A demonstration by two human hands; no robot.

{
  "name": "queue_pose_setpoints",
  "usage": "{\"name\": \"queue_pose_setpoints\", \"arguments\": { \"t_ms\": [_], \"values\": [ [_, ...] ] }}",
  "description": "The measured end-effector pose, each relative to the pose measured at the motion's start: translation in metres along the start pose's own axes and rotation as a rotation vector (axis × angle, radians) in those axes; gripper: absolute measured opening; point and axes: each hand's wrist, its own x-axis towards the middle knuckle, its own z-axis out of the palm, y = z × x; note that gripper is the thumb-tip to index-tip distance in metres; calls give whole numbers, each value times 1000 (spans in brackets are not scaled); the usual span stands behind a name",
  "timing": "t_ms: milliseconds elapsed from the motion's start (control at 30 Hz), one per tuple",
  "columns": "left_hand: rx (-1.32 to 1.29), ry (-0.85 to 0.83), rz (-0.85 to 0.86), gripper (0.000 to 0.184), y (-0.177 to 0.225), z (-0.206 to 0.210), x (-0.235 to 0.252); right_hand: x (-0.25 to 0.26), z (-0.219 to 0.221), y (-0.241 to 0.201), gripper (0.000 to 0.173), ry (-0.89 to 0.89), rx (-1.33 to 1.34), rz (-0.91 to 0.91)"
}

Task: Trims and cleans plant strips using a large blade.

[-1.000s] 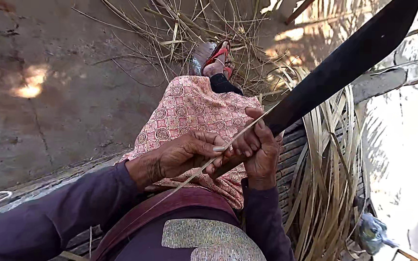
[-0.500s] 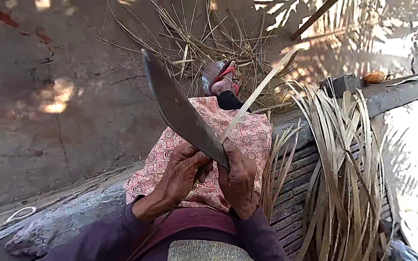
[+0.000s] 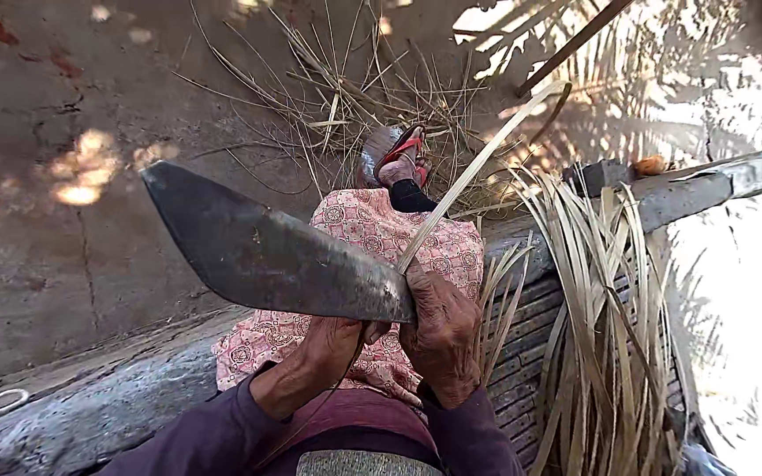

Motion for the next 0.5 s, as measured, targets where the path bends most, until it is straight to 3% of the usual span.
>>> {"name": "queue_pose_setpoints", "arguments": {
  "t_ms": [167, 500],
  "values": [
    [-63, -25, -10, 31, -1, 1, -5, 6, -4, 3, 22, -3, -61, -65],
    [-196, 44, -29, 42, -7, 15, -23, 2, -1, 8, 26, 28, -90, -66]
  ]
}}
